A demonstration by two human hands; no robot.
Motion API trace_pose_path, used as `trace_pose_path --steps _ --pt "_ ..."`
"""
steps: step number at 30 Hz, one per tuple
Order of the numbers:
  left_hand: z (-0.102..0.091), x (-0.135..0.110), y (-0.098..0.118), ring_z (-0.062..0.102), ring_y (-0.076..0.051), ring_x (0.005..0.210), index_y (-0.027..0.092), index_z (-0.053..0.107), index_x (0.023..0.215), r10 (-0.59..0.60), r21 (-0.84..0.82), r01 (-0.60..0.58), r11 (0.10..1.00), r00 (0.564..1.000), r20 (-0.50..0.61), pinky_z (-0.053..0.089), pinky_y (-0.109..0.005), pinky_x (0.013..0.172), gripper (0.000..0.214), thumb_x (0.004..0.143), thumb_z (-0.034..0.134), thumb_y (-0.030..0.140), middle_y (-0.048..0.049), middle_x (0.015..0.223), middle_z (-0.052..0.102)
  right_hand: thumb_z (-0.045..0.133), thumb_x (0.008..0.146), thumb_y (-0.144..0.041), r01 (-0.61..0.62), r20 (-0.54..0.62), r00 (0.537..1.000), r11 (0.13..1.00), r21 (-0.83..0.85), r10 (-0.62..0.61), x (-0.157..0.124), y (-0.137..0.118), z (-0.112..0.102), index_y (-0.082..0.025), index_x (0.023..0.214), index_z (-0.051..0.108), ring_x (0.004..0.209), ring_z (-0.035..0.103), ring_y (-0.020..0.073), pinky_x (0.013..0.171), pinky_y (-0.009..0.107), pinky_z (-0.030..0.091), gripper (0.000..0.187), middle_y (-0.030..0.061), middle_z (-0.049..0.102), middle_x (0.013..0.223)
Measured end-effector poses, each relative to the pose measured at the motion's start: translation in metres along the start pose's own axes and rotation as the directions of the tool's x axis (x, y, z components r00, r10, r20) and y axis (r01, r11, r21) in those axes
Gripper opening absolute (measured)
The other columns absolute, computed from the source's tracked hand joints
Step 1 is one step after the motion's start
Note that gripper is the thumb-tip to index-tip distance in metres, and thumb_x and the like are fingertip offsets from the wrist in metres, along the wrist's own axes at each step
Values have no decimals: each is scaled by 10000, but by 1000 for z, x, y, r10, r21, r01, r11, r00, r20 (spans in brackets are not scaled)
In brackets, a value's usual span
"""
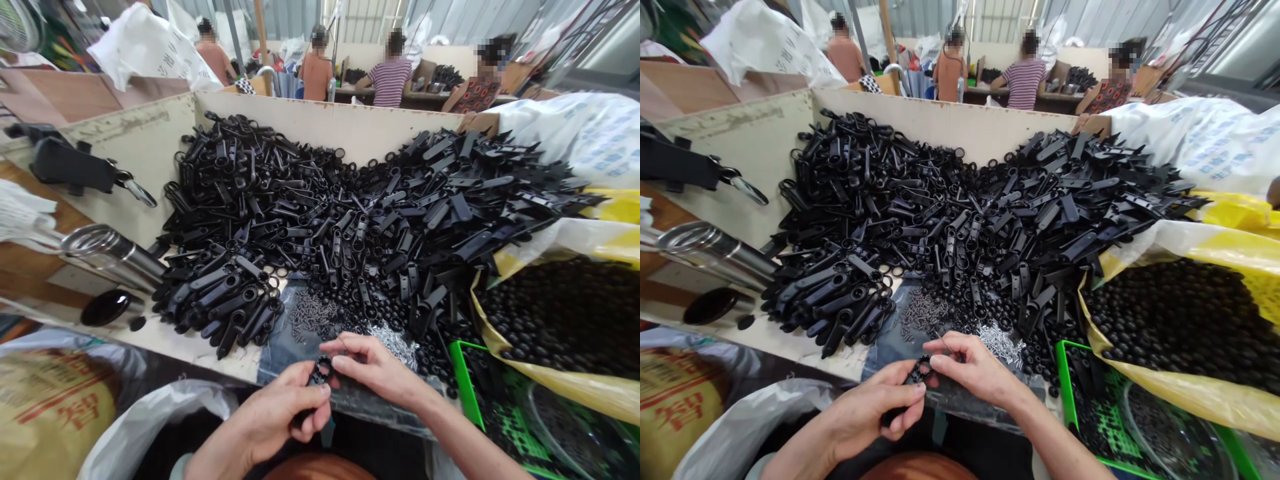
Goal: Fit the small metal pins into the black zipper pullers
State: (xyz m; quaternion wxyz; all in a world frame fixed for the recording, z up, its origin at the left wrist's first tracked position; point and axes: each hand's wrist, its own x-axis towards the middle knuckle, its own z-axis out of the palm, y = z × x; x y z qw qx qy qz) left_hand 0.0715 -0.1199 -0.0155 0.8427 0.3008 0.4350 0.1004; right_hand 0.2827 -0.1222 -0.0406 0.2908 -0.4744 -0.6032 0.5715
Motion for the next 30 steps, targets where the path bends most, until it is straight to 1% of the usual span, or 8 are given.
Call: trace_pose_path --steps 3,6,9,12,16,22,25,30 --pt "1 0 0 378 -59 504 160 518 1030 16 6 -16 1000 999 -36 135 -249 488 425 751 731 400 61 593 562 676 911 -454 -14 -59 998 998 -68 10 -1 1 5 -223 1175 777 689 530 142 631 268 414 366 3 642 812" --pt "2 0 -1 398 -59 511 166 511 1038 28 37 -26 999 998 -51 159 -244 496 411 771 720 400 60 606 573 707 891 -427 15 -84 996 992 -129 -26 -2 -4 10 -228 1114 802 702 518 146 626 263 403 313 -9 603 772" --pt "2 0 -1 395 -57 492 167 527 1002 25 49 -25 998 1000 -10 164 -244 490 379 781 716 410 57 600 576 690 907 -423 49 -50 997 995 -92 -53 -1 -8 10 -222 1118 802 720 527 150 647 267 424 312 2 604 798" --pt "1 0 -1 393 -58 479 172 535 970 19 21 -19 1000 999 39 162 -243 480 342 786 716 397 51 594 580 707 891 -398 48 -19 999 995 -83 -49 0 -9 8 -216 1119 801 703 519 141 632 257 420 306 -2 592 804" --pt "1 2 -2 382 -55 474 173 531 963 9 -34 -8 999 999 51 158 -237 472 325 776 722 359 53 582 573 703 884 -348 43 16 999 997 -60 -42 1 -7 6 -220 1113 800 675 514 129 623 249 411 279 -14 587 794" --pt "0 5 -4 361 -56 462 180 522 939 -5 -63 8 998 999 53 147 -243 458 248 792 690 289 57 557 556 685 878 -280 21 37 999 999 -28 -20 4 -7 6 -210 1126 787 673 522 124 618 242 414 277 -9 603 827" --pt "0 7 -4 345 -59 459 181 510 968 -5 -66 8 998 999 46 143 -244 455 272 802 688 302 61 543 551 661 895 -275 14 56 998 999 -33 -12 4 -9 5 -215 1135 779 677 531 127 612 239 417 274 -8 605 830" --pt "1 9 -3 352 -64 447 182 503 989 -7 -82 11 997 999 47 149 -239 448 358 777 717 373 53 533 565 642 902 -253 11 43 999 994 -108 -7 4 -10 5 -226 1171 765 674 529 123 622 241 424 297 -1 618 886"
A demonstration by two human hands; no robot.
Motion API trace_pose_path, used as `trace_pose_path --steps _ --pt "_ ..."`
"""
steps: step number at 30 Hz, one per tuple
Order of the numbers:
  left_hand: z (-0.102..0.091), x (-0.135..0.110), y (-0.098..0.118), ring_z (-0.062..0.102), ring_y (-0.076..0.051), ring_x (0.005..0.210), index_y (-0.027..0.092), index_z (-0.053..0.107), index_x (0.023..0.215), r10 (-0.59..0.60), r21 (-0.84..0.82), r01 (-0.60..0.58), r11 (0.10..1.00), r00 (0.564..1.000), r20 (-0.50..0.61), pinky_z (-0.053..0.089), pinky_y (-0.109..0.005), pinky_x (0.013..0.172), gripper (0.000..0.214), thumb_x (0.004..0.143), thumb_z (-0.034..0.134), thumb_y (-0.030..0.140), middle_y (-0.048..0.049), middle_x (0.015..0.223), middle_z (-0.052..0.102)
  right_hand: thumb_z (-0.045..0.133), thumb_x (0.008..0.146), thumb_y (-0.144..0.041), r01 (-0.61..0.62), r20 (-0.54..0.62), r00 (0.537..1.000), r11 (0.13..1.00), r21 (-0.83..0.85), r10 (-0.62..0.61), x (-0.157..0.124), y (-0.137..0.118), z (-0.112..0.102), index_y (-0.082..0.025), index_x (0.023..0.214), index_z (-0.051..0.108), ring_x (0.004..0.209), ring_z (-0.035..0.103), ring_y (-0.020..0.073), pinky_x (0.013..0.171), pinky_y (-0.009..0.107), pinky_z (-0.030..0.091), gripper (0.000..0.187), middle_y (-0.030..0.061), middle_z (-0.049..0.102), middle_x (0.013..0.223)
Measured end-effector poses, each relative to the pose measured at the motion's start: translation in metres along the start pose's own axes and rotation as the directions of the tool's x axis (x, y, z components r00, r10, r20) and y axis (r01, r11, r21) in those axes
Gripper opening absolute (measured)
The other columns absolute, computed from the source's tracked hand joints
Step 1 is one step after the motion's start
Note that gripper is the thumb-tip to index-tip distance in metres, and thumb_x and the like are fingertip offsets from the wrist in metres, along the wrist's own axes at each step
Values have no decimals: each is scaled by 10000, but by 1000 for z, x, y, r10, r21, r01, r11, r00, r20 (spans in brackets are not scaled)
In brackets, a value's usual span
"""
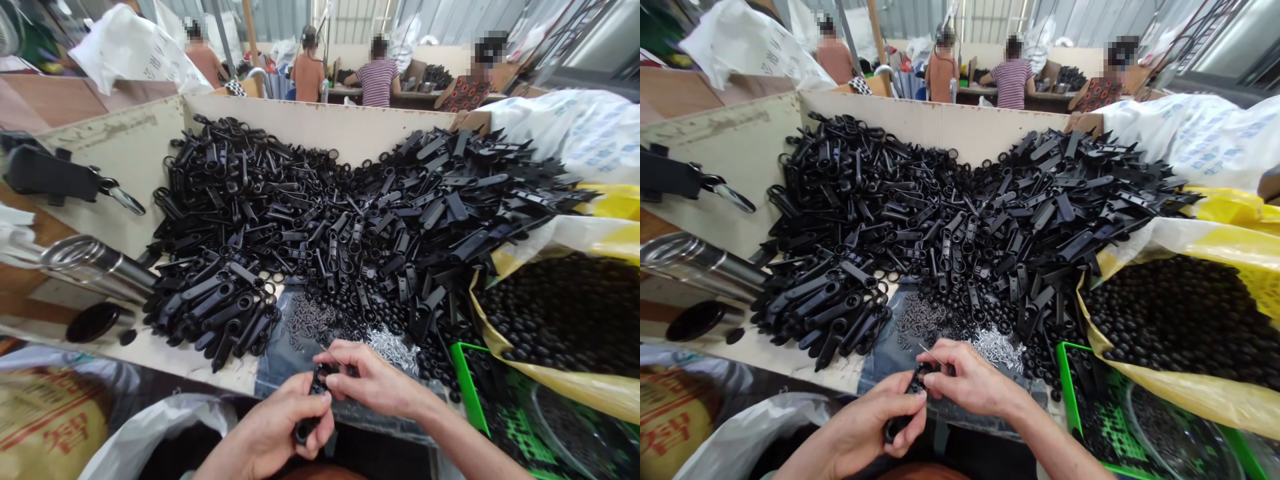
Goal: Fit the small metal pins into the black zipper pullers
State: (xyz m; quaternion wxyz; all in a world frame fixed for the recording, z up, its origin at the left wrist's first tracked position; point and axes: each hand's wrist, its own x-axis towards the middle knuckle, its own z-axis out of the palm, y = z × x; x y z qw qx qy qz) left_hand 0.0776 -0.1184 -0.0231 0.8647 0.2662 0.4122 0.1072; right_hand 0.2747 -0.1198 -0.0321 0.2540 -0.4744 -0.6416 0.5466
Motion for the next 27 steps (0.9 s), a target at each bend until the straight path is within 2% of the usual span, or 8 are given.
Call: trace_pose_path --steps 4,7,10,12,13,16,20,27 --pt "-5 -2 -5 354 -69 442 181 523 1012 9 16 -8 1000 999 -52 156 -227 441 436 740 732 450 57 534 563 659 905 -264 -2 -31 1000 998 -56 0 0 0 2 -251 1175 766 727 551 143 644 250 421 291 3 623 902" --pt "-17 -2 -7 364 -86 427 193 564 1036 178 235 -116 965 949 -262 195 -211 431 455 789 663 564 71 519 536 659 925 -352 -4 -148 989 1000 -30 0 1 4 2 -251 1166 768 725 553 154 639 258 407 283 1 617 853" --pt "-31 2 -5 588 -162 543 215 636 945 549 681 -132 720 708 -445 395 -246 517 306 887 581 511 3 620 665 611 953 -421 -28 -343 939 1000 2 27 3 10 4 -227 1053 788 722 564 170 660 277 414 281 6 623 800" --pt "-38 10 -3 708 -214 676 229 670 899 739 896 -13 444 570 -358 465 -277 614 215 937 546 401 -34 717 748 589 961 -423 -47 -414 909 999 -2 42 4 14 5 -220 974 787 717 574 178 664 286 417 284 13 643 794" --pt "-40 15 -3 735 -229 697 233 681 898 788 948 45 314 545 -287 469 -282 624 196 950 532 350 -39 731 766 580 964 -420 -49 -431 901 999 -7 42 3 16 6 -219 954 784 720 582 183 665 289 420 286 17 656 801" --pt "-43 29 -6 755 -272 644 215 693 934 830 987 131 89 538 -147 440 -300 558 167 938 528 241 -57 686 767 560 980 -408 -45 -450 893 999 -21 30 -2 21 7 -223 936 775 751 617 196 681 294 430 286 24 686 827" --pt "-49 33 -10 764 -310 674 190 680 960 830 992 120 35 549 -95 438 -325 560 188 939 493 191 -85 719 771 551 996 -365 -49 -450 893 997 -52 20 -12 25 8 -224 923 763 766 641 196 694 290 438 265 23 703 839" --pt "-56 17 -7 751 -197 647 243 630 871 817 998 52 25 574 -51 448 -253 578 164 957 503 186 15 692 742 562 996 -178 8 -321 942 960 -279 -102 4 18 23 -206 922 731 768 652 179 701 271 451 186 19 674 838"
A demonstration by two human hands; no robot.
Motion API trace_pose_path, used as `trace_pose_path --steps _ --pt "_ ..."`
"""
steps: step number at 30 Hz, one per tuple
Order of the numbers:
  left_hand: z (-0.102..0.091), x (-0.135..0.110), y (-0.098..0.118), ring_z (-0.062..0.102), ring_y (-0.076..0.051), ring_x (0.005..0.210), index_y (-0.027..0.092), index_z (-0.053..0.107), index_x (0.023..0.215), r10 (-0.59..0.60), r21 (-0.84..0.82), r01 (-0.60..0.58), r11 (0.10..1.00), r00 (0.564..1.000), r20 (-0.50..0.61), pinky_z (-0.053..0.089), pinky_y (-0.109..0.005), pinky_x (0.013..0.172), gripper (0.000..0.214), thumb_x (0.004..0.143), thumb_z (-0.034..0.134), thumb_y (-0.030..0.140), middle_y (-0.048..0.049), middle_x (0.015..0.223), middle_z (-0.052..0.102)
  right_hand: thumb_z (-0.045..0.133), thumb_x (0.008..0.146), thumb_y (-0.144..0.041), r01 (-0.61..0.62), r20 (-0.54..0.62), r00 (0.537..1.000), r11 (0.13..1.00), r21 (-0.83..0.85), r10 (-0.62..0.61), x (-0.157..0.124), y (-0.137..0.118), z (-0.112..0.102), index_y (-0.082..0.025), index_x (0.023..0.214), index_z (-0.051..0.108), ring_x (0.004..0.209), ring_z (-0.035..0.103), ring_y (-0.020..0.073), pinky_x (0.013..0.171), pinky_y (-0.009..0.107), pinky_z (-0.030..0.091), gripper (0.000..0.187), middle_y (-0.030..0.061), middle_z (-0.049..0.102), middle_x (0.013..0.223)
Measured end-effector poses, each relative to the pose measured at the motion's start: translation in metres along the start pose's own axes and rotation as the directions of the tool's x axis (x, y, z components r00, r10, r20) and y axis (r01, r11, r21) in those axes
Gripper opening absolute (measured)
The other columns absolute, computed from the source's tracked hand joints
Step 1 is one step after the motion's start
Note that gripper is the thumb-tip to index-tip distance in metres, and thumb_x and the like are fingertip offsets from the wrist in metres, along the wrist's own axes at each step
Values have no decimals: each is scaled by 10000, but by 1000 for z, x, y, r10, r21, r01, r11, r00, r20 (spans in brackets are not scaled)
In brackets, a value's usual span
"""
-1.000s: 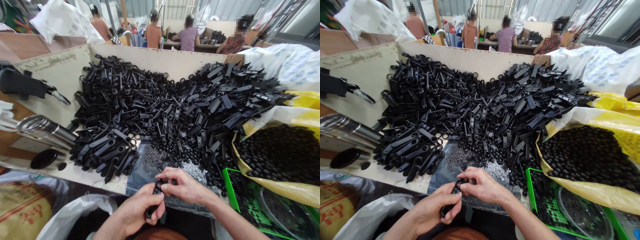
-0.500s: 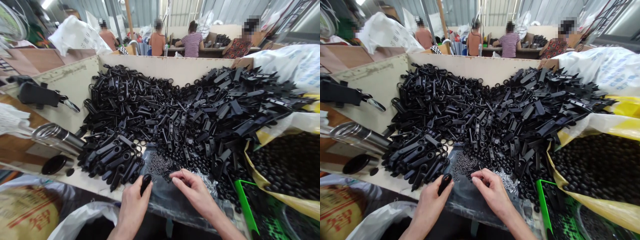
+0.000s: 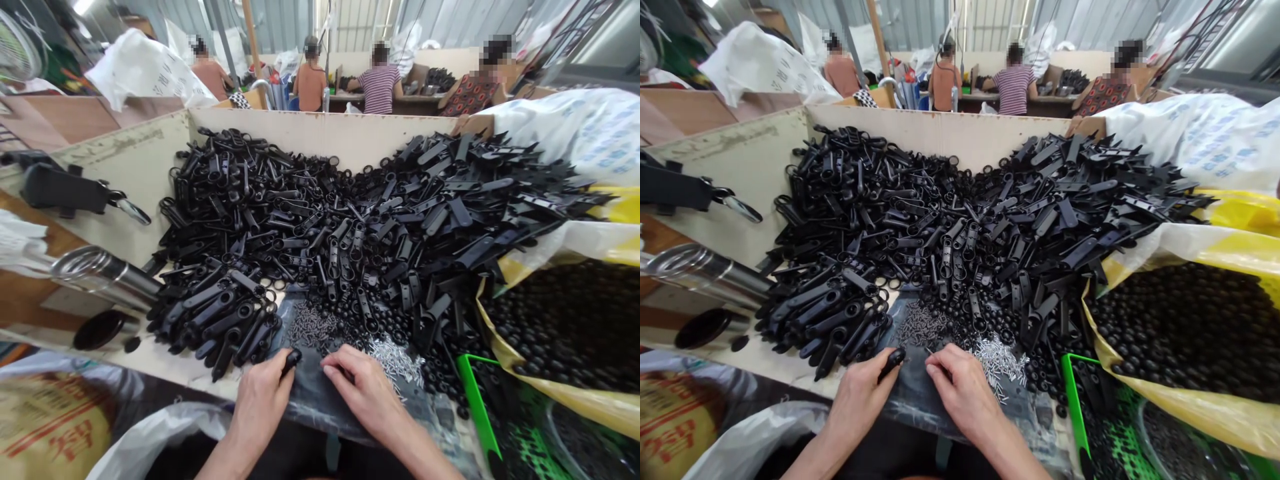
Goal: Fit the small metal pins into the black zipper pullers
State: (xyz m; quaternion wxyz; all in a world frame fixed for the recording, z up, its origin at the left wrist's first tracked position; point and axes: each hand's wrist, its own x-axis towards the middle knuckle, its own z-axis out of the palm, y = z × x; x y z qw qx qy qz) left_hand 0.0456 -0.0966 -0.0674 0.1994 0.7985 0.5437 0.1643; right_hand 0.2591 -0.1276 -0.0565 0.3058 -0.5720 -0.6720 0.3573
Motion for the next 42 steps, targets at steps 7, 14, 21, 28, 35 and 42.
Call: trace_pose_path --steps 7,14,21,28,35,42 --pt "-2 7 7 761 -220 634 242 648 888 -30 27 31 999 999 -15 419 -252 546 111 934 573 174 3 665 753 564 999 -123 1 -35 999 973 -232 -9 15 0 10 -199 937 701 813 678 191 725 274 477 168 36 665 920" --pt "3 6 8 755 -223 641 239 626 837 72 -25 -73 997 997 -40 410 -262 541 131 947 573 193 2 666 736 598 971 -162 -30 -44 999 987 -158 23 11 -9 9 -201 891 728 752 662 182 682 267 442 157 26 684 855" --pt "5 -1 8 753 -180 675 221 651 986 114 -149 -140 979 978 -174 511 -244 622 196 1026 489 324 1 762 770 614 933 -304 -229 -34 970 950 211 241 20 -17 22 -176 792 777 655 626 163 608 240 420 251 10 711 693" --pt "13 -13 6 761 -207 666 204 658 1030 213 7 -215 977 963 -163 524 -278 599 220 1004 441 180 -24 756 779 606 870 -218 -223 -86 968 967 119 234 -1 -9 15 -188 728 732 633 591 169 608 259 419 192 8 658 670" --pt "14 -11 5 740 -252 642 213 682 947 136 107 -128 986 988 -68 482 -319 583 214 948 478 145 -28 695 750 537 963 -259 -145 -201 972 983 -115 119 -29 3 0 -227 863 710 701 635 205 645 295 449 203 36 681 778" --pt "-5 -5 10 646 -197 641 215 666 807 -276 -478 288 830 956 97 451 -260 588 323 940 548 484 -10 676 693 591 925 -310 -151 -142 976 983 107 166 -1 -15 17 -208 833 736 669 589 176 630 277 421 200 16 666 739"
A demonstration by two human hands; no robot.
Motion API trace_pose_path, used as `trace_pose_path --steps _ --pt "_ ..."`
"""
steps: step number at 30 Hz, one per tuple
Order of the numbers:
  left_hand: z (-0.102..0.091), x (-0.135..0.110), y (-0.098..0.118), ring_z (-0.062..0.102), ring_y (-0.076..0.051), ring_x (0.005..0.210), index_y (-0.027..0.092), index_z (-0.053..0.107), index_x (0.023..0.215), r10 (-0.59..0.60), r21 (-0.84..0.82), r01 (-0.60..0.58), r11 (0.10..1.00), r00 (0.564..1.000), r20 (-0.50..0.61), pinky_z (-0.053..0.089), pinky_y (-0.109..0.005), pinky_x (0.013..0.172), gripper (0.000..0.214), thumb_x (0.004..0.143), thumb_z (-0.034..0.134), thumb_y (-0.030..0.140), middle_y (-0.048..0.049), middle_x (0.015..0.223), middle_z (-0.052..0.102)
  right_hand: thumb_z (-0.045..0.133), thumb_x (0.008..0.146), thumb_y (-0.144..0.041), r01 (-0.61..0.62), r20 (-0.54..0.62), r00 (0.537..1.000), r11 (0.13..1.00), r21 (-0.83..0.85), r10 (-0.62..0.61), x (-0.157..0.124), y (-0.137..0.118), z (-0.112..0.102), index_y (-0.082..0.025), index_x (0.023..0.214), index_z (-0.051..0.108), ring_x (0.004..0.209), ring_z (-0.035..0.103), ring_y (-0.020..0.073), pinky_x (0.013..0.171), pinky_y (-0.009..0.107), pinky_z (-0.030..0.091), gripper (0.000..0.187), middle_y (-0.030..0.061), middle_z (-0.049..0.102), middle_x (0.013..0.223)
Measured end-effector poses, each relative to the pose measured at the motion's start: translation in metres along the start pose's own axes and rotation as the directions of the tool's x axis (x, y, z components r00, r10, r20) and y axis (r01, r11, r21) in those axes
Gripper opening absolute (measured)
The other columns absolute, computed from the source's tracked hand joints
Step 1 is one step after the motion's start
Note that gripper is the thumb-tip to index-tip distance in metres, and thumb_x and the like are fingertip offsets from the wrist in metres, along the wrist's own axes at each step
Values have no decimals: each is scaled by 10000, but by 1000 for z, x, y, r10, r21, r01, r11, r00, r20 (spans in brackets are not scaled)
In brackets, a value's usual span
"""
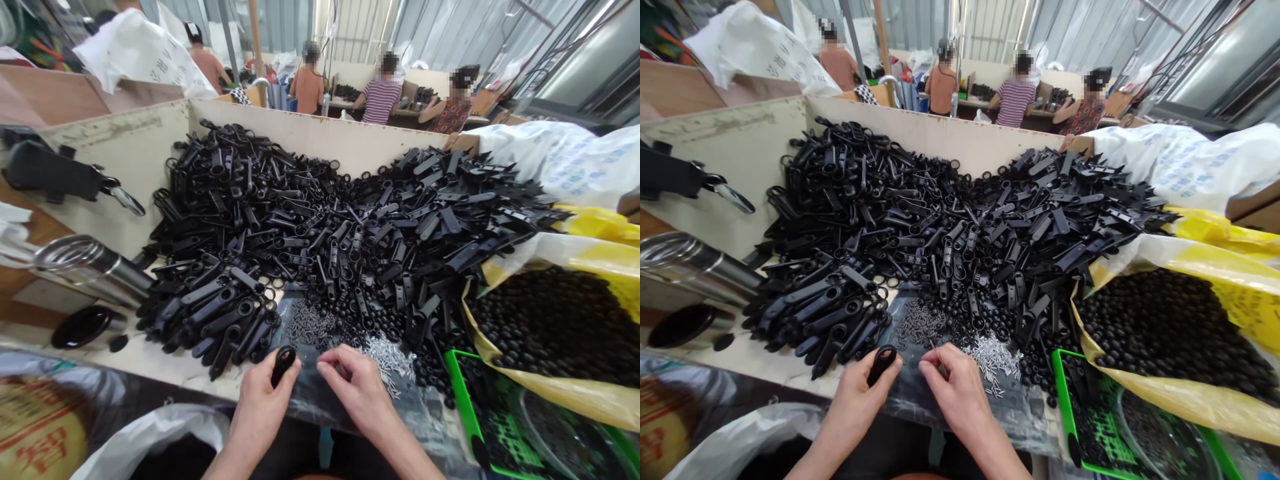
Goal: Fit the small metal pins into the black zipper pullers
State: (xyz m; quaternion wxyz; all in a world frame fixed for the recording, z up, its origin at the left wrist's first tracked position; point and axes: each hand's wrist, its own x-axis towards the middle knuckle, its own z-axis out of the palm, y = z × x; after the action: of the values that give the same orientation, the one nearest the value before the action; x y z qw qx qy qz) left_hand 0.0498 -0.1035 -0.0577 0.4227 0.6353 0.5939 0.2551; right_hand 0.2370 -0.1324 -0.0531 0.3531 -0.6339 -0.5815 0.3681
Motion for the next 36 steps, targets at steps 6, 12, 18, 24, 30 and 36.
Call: trace_pose_path --steps 6,12,18,24,30,36 --pt "4 -6 6 476 -141 525 191 700 829 -64 -252 61 966 998 -2 386 -231 500 330 866 637 513 31 591 578 733 782 -584 -371 202 928 805 464 312 5 -12 17 -181 667 625 461 312 75 417 208 237 432 -64 474 558" --pt "12 -14 -3 530 -157 592 197 697 803 -19 -208 19 978 1000 2 413 -240 555 305 894 627 480 12 649 627 801 702 -575 -448 247 893 682 579 377 -3 -10 23 -165 706 638 453 244 51 404 196 189 442 -77 466 576" --pt "10 -17 -1 562 -167 703 189 658 790 -30 -272 50 961 996 80 434 -248 627 289 885 639 461 -4 726 639 690 864 -404 -107 45 994 935 337 98 -15 -5 14 -172 738 722 586 448 117 553 236 364 266 -26 547 639" --pt "1 -18 12 204 -63 437 197 569 818 -267 -561 481 674 866 422 118 -194 413 402 796 727 566 130 466 336 599 982 -382 162 23 986 985 50 -164 -7 4 1 -201 822 747 651 584 157 606 256 439 283 14 634 715" --pt "2 -17 5 269 -42 387 163 627 880 -337 -598 469 650 883 326 124 -194 410 461 740 774 577 80 461 513 445 1072 -411 246 1 966 914 -322 -260 0 19 -2 -212 853 723 685 659 177 643 272 484 407 47 675 778" --pt "6 -18 4 295 -24 389 148 637 905 -382 -622 521 585 853 355 99 -191 424 503 710 792 585 57 504 576 483 1055 -366 179 -76 973 923 -339 -217 -5 24 -26 -230 944 699 729 664 193 649 285 506 279 50 689 853"
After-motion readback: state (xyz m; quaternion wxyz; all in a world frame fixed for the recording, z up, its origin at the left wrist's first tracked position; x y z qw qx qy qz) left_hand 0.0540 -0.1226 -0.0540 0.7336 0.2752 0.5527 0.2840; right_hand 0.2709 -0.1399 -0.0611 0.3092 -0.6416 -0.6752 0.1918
